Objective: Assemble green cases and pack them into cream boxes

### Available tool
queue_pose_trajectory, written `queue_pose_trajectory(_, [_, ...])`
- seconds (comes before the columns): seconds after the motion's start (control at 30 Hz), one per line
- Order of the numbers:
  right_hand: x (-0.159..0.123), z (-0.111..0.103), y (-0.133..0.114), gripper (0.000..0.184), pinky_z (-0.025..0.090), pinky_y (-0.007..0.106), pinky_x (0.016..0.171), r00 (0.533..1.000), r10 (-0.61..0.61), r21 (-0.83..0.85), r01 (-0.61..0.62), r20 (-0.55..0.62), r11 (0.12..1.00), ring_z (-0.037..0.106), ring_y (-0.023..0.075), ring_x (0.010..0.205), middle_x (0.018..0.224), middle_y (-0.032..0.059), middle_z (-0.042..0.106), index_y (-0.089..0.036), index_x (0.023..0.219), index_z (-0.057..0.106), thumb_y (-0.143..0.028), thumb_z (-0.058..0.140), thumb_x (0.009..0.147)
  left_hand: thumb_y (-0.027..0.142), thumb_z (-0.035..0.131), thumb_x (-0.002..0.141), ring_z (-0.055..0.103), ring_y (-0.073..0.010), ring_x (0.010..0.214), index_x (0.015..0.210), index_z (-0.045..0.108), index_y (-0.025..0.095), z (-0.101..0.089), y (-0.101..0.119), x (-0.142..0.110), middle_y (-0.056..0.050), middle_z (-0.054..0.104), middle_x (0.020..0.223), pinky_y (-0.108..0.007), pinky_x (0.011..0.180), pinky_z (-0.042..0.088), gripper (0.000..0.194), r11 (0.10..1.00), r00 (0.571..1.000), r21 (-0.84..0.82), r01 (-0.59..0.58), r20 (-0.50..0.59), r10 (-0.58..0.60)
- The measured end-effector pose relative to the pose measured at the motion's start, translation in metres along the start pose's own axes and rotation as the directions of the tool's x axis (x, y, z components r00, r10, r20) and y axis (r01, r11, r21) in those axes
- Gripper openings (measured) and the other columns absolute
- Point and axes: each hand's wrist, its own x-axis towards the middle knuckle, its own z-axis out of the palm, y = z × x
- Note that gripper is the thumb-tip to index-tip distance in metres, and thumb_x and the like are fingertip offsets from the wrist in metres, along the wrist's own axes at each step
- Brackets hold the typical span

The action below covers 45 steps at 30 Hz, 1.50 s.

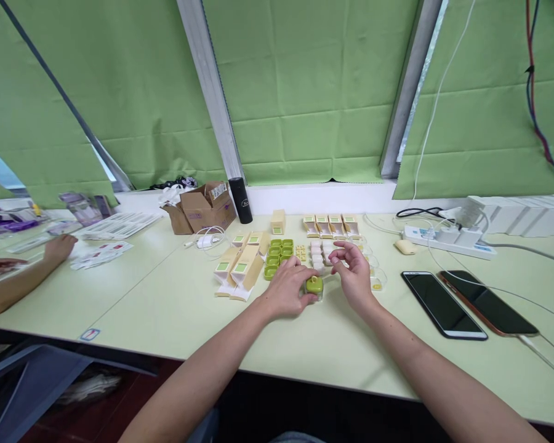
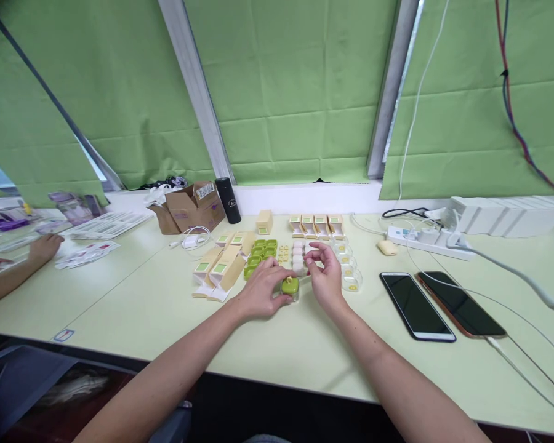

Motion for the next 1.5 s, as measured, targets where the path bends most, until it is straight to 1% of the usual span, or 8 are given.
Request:
queue_pose_trajectory(0.13, [0.0, 0.0, 0.0, 0.037, 0.052, 0.03, 0.061, 1.0, 0.014, -0.006, -0.014, 0.006, 1.0, 0.061, 0.02, 0.081, 0.087, 0.0022, 0.067, -0.024, 0.116, 0.064, -0.036, 0.072, 0.083, 0.055, 0.082, 0.083, 0.053, -0.0327, 0.114, 0.138, 0.056, 0.024, -0.003, 0.0, -0.001, -0.009, 0.068, 0.125, -0.05, 0.098, 0.046, 0.068, 0.999, 0.998, 0.019, -0.038, -0.039, 0.039])
queue_pose_trajectory(0.2, [0.0, 0.0, 0.0, 0.037, 0.052, 0.03, 0.061, 1.0, 0.012, -0.004, -0.012, 0.005, 1.0, 0.061, 0.0197, 0.08, 0.087, 0.002, 0.067, -0.024, 0.117, 0.064, -0.036, 0.072, 0.083, 0.06, 0.068, 0.093, 0.052, -0.0321, 0.116, 0.136, 0.055, 0.022, -0.006, -0.003, 0.0, -0.011, 0.064, 0.129, -0.05, 0.101, 0.045, 0.058, 0.999, 0.993, 0.008, -0.052, -0.104, 0.053])
queue_pose_trajectory(0.4, [-0.001, 0.001, 0.002, 0.035, 0.052, 0.03, 0.06, 1.0, 0.015, -0.015, -0.014, 0.003, 1.0, 0.061, 0.0199, 0.081, 0.085, 0.002, 0.067, -0.024, 0.115, 0.065, -0.037, 0.072, 0.083, 0.04, 0.036, 0.11, 0.048, -0.0291, 0.124, 0.13, 0.057, 0.023, -0.018, -0.027, 0.024, -0.011, 0.06, 0.129, -0.049, 0.111, 0.043, 0.033, 0.999, 0.944, 0.011, 0.039, -0.329, -0.033])
queue_pose_trajectory(0.53, [-0.002, 0.001, 0.002, 0.034, 0.052, 0.029, 0.059, 1.0, 0.011, -0.017, -0.01, 0.007, 1.0, 0.062, 0.0202, 0.081, 0.084, 0.0021, 0.067, -0.024, 0.114, 0.065, -0.037, 0.071, 0.084, 0.03, 0.046, 0.105, 0.043, -0.0304, 0.134, 0.136, 0.058, 0.021, -0.022, -0.052, 0.054, -0.012, 0.054, 0.141, -0.05, 0.119, 0.039, 0.035, 0.993, 0.975, 0.101, 0.055, -0.221, -0.032])
queue_pose_trajectory(0.73, [-0.002, 0.0, 0.002, 0.031, 0.052, 0.03, 0.06, 1.0, 0.009, -0.02, -0.009, 0.005, 1.0, 0.061, 0.0201, 0.08, 0.084, 0.0025, 0.067, -0.024, 0.113, 0.066, -0.038, 0.07, 0.086, 0.021, 0.047, 0.098, 0.036, -0.0352, 0.144, 0.142, 0.06, 0.019, -0.013, -0.084, 0.099, -0.014, 0.044, 0.159, -0.054, 0.119, 0.037, 0.046, 0.933, 0.98, 0.351, 0.085, 0.142, -0.143])
queue_pose_trajectory(1.03, [-0.001, 0.0, 0.002, 0.028, 0.052, 0.03, 0.062, 1.0, 0.002, -0.012, -0.002, 0.008, 1.0, 0.063, 0.0204, 0.081, 0.082, 0.0022, 0.066, -0.024, 0.111, 0.067, -0.039, 0.068, 0.088, 0.011, 0.057, 0.081, 0.037, -0.0366, 0.143, 0.131, 0.069, 0.026, 0.007, -0.091, 0.147, -0.004, 0.037, 0.171, -0.058, 0.116, 0.036, 0.054, 0.923, 0.942, 0.381, 0.059, 0.285, -0.178])
queue_pose_trajectory(1.3, [0.0, 0.0, 0.0, 0.026, 0.052, 0.03, 0.061, 1.0, 0.0, -0.018, 0.001, 0.007, 1.0, 0.062, 0.0197, 0.079, 0.082, 0.002, 0.065, -0.024, 0.11, 0.067, -0.039, 0.068, 0.088, 0.01, 0.06, 0.079, 0.05, -0.038, 0.13, 0.122, 0.069, 0.018, 0.018, -0.097, 0.156, -0.016, 0.065, 0.139, -0.063, 0.11, 0.042, 0.045, 0.934, 0.942, 0.336, 0.122, 0.256, -0.215])
queue_pose_trajectory(1.5, [-0.002, 0.002, -0.003, 0.024, 0.051, 0.029, 0.06, 1.0, -0.013, -0.03, 0.014, 0.026, 0.999, 0.063, 0.02, 0.08, 0.083, 0.0026, 0.065, -0.024, 0.109, 0.067, -0.039, 0.066, 0.09, 0.006, 0.054, 0.086, 0.055, -0.0326, 0.134, 0.135, 0.061, 0.018, 0.003, -0.099, 0.143, -0.016, 0.05, 0.153, -0.05, 0.112, 0.049, 0.051, 0.962, 0.984, 0.226, 0.154, 0.055, -0.171])
